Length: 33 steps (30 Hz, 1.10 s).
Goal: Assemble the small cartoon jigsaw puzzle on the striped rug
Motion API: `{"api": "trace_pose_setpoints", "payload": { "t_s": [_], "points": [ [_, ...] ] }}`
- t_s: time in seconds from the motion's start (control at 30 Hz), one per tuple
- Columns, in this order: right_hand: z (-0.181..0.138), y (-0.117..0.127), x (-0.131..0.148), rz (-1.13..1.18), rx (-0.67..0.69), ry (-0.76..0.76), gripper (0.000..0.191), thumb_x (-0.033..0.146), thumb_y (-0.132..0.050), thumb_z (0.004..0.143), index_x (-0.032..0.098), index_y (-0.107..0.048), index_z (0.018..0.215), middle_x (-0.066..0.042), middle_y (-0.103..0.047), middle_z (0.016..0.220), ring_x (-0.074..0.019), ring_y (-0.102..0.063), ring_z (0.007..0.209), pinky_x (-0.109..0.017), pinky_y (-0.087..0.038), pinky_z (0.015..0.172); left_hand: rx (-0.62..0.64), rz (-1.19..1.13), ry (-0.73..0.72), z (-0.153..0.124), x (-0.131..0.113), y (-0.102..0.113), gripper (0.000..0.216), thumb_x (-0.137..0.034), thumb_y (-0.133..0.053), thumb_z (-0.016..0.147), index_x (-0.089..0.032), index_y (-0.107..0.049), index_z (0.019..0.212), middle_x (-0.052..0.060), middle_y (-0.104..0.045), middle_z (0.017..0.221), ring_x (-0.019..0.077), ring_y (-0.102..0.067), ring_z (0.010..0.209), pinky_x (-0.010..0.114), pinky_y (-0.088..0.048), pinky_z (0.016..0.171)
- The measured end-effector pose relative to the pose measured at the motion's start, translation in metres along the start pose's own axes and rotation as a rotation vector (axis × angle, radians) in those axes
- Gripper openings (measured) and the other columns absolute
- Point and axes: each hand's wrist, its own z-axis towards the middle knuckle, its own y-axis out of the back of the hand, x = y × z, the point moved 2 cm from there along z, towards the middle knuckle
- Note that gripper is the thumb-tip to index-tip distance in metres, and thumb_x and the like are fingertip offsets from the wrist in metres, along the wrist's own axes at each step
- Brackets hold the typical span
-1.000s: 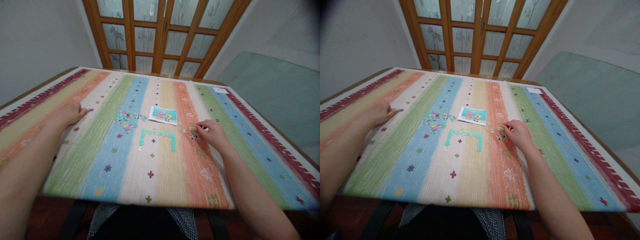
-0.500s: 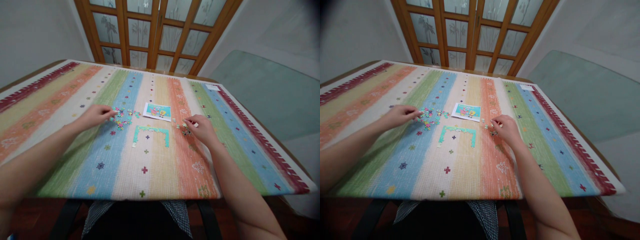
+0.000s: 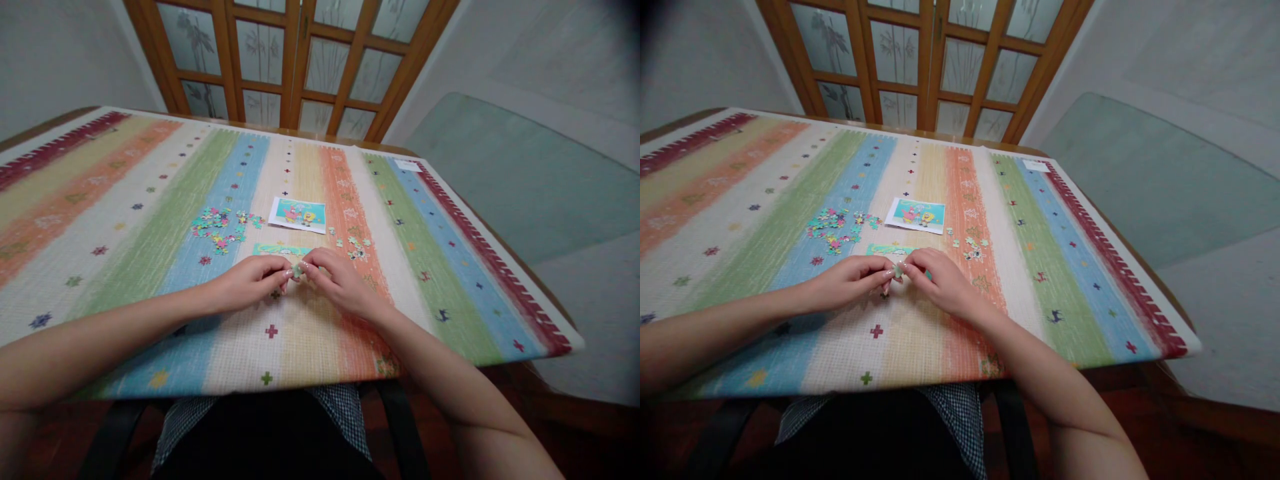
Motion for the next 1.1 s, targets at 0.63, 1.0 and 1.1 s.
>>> {"api": "trace_pose_setpoints", "payload": {
  "t_s": [0.63, 1.0, 1.1],
  "points": [
    [-0.031, 0.031, -0.001, 0.037, 0.1, -0.068, 0.027, 0.037, -0.06, 0.109, 0.02, -0.068, 0.089, -0.003, -0.071, 0.087, -0.0168, -0.065, 0.082, -0.031, -0.048, 0.079, 0.118, 0.122, -0.061, 0.011, -0.011, -0.038, 0.032, -0.027, -0.046, 0.108, -0.017, -0.068, 0.085, 0.001, -0.071, 0.076, 0.013, -0.064, 0.069, 0.026, -0.048, 0.07],
    [-0.027, 0.013, -0.042, -0.366, 0.306, -0.116, 0.023, 0.027, -0.063, 0.109, 0.02, -0.068, 0.087, -0.007, -0.073, 0.089, -0.0227, -0.065, 0.09, -0.034, -0.046, 0.083, 0.211, 1.072, -0.395, -0.015, 0.006, -0.065, 0.033, -0.011, -0.059, 0.103, -0.011, -0.06, 0.136, 0.005, -0.073, 0.093, 0.0202, -0.069, 0.075, 0.033, -0.049, 0.059],
    [-0.031, 0.011, -0.038, -0.407, 0.243, -0.135, 0.023, 0.029, -0.063, 0.108, 0.02, -0.064, 0.087, -0.007, -0.071, 0.087, -0.0232, -0.063, 0.086, -0.035, -0.046, 0.081, 0.157, 1.101, -0.455, -0.015, 0.008, -0.067, 0.034, -0.015, -0.055, 0.105, -0.01, -0.058, 0.139, 0.006, -0.071, 0.096, 0.0209, -0.066, 0.078, 0.034, -0.05, 0.061]
  ]
}}
